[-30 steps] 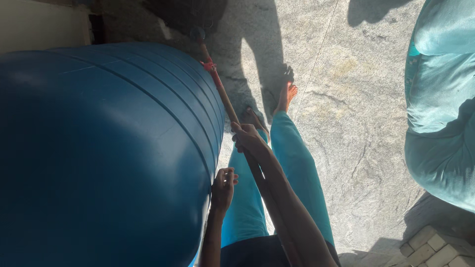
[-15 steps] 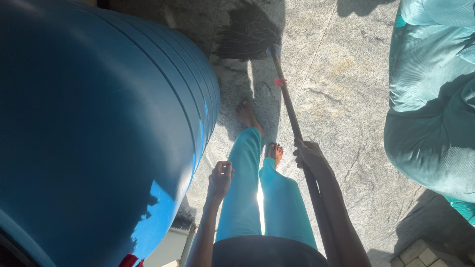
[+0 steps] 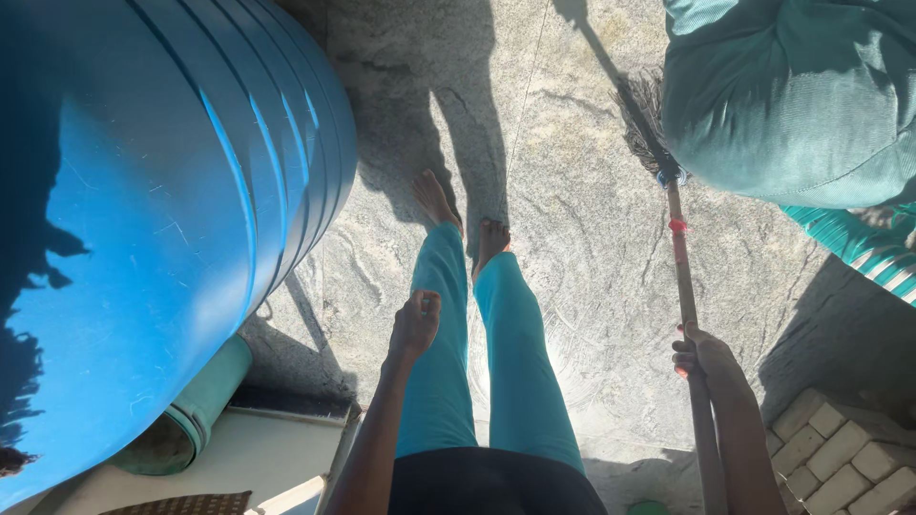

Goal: The person mops a stone floor using a mop, moving across the surface and around various objects.

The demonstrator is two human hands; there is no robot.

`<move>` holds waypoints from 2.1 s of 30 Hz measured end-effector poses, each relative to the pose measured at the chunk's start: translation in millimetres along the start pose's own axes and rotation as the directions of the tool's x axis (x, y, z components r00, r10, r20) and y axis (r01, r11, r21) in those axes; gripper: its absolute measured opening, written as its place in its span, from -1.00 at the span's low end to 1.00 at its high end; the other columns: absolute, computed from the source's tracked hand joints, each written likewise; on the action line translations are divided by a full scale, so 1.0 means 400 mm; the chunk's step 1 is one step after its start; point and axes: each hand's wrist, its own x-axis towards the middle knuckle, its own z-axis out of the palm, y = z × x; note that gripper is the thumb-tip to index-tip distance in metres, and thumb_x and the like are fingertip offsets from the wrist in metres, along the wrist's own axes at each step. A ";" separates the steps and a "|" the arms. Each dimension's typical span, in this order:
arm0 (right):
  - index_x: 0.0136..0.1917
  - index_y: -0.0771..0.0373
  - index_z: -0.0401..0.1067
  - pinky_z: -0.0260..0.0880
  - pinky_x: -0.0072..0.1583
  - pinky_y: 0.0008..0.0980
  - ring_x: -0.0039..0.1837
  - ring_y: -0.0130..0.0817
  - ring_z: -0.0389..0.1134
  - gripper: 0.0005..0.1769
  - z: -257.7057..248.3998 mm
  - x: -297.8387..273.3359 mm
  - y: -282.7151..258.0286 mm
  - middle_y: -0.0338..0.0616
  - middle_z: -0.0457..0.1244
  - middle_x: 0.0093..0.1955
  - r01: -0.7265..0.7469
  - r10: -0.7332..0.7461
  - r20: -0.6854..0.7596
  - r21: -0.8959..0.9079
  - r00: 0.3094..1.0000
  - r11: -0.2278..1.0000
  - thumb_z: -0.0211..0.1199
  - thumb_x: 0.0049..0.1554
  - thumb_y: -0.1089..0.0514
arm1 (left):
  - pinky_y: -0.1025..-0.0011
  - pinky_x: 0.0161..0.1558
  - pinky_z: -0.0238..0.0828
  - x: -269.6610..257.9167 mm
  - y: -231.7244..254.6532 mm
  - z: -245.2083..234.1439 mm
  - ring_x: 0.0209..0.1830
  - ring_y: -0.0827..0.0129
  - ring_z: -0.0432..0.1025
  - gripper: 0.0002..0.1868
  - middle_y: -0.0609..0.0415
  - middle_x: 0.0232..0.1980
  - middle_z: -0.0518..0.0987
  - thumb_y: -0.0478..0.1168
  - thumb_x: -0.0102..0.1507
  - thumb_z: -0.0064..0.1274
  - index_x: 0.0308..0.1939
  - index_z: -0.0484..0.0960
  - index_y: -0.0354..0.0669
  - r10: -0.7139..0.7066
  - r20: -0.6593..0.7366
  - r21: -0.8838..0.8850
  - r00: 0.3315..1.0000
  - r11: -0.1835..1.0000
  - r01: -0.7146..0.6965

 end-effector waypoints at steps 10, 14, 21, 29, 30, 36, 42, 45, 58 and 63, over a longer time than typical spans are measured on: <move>0.37 0.29 0.14 -0.01 -0.49 -0.74 -0.45 -0.75 -0.07 -0.57 0.176 -0.035 0.016 -0.47 -0.08 -0.37 -0.213 -0.061 0.477 0.500 0.877 0.839 -0.10 0.42 -0.06 | 0.09 0.02 0.50 -0.079 -0.034 0.035 0.04 -0.05 0.59 -0.67 -0.13 -0.01 0.70 0.03 0.36 -0.07 0.06 0.60 -0.03 0.045 -0.017 -0.035 0.999 0.998 -0.046; 0.39 0.29 0.15 -0.01 -0.46 -0.78 -0.42 -0.79 -0.05 -0.60 0.385 -0.115 -0.084 -0.47 -0.06 -0.35 -0.208 -0.118 0.560 0.483 0.820 0.850 -0.10 0.45 -0.02 | 0.12 -0.02 0.53 -0.100 -0.113 0.002 -0.02 0.02 0.62 -0.67 -0.11 -0.03 0.71 0.03 0.37 -0.07 0.06 0.60 -0.04 0.008 -0.016 -0.051 1.000 0.999 -0.008; 0.21 0.19 0.26 0.15 -0.41 -0.53 -0.43 -0.61 0.06 -0.64 0.820 -0.178 -0.096 -0.31 0.12 -0.34 0.050 -0.073 0.532 0.057 0.843 0.997 -0.07 0.38 -0.10 | 0.30 -0.06 0.61 -0.136 -0.335 -0.056 -0.09 0.22 0.68 -0.67 -0.12 -0.07 0.73 -0.05 0.38 -0.09 0.08 0.57 -0.16 -0.045 -0.026 -0.280 0.999 0.959 0.036; 0.15 0.21 0.29 0.22 -0.41 -0.44 -0.44 -0.50 0.16 -0.61 1.029 -0.249 0.219 -0.19 0.16 -0.32 0.105 0.006 0.510 -0.189 0.860 0.976 0.06 0.31 -0.14 | 0.33 -0.06 0.56 -0.218 -0.497 -0.131 -0.08 0.25 0.68 -0.66 -0.12 -0.05 0.73 -0.06 0.40 -0.11 0.12 0.56 -0.17 -0.165 -0.061 -0.326 0.984 0.936 0.137; 0.19 0.23 0.32 0.24 -0.40 -0.45 -0.43 -0.50 0.19 -0.59 1.034 -0.264 0.265 -0.21 0.18 -0.32 0.121 0.007 0.522 -0.211 0.853 0.970 0.04 0.31 -0.14 | 0.33 -0.06 0.56 -0.228 -0.512 -0.131 -0.08 0.25 0.68 -0.66 -0.12 -0.06 0.73 -0.06 0.40 -0.11 0.12 0.57 -0.16 -0.174 -0.073 -0.313 0.982 0.939 0.143; 0.26 0.32 0.32 0.31 -0.38 -0.41 -0.42 -0.47 0.23 -0.51 1.017 -0.297 0.364 -0.12 0.24 -0.28 0.139 0.032 0.425 -0.365 0.905 0.921 0.10 0.30 -0.12 | 0.32 -0.09 0.58 -0.243 -0.598 -0.061 -0.11 0.26 0.69 -0.65 -0.11 -0.09 0.74 -0.04 0.38 -0.09 0.12 0.56 -0.15 -0.150 -0.081 -0.304 0.985 0.945 0.119; 0.32 0.31 0.36 0.35 -0.38 -0.44 -0.40 -0.50 0.25 -0.50 0.903 -0.288 0.325 -0.13 0.27 -0.27 0.174 -0.016 0.351 -0.425 0.936 0.888 0.12 0.28 -0.09 | 0.31 -0.07 0.59 -0.238 -0.586 -0.008 -0.12 0.26 0.68 -0.65 -0.12 -0.08 0.73 -0.05 0.40 -0.10 0.12 0.57 -0.18 -0.149 -0.070 -0.354 0.986 0.928 0.115; 0.33 0.30 0.34 0.26 -0.40 -0.42 -0.42 -0.49 0.19 -0.51 0.788 -0.280 0.282 -0.10 0.23 -0.29 0.144 -0.036 0.301 -0.346 0.953 0.927 0.13 0.28 -0.06 | 0.30 -0.09 0.58 -0.237 -0.552 0.014 -0.13 0.27 0.68 -0.63 -0.11 -0.09 0.73 -0.03 0.40 -0.10 0.13 0.55 -0.18 -0.116 -0.079 -0.302 0.990 0.949 0.087; 0.31 0.36 0.35 0.32 -0.30 -0.49 -0.37 -0.54 0.19 -0.54 0.053 -0.110 0.405 -0.16 0.23 -0.27 0.131 -0.121 0.067 -0.180 0.990 0.975 0.09 0.35 -0.05 | 0.27 -0.10 0.58 -0.343 -0.413 0.289 -0.19 0.27 0.67 -0.61 -0.03 -0.12 0.73 0.06 0.38 -0.08 0.03 0.59 -0.14 0.001 -0.037 -0.181 0.999 0.983 -0.008; 0.36 0.24 0.18 0.20 -0.35 -0.51 -0.36 -0.56 0.11 -0.59 -0.242 -0.015 0.637 -0.17 0.17 -0.22 0.015 -0.018 0.051 0.046 0.999 0.999 0.06 0.37 -0.02 | 0.19 -0.05 0.55 -0.398 -0.454 0.430 -0.11 0.14 0.65 -0.64 -0.07 -0.08 0.72 0.06 0.37 -0.08 0.04 0.61 -0.07 -0.014 0.005 -0.088 1.000 0.996 0.014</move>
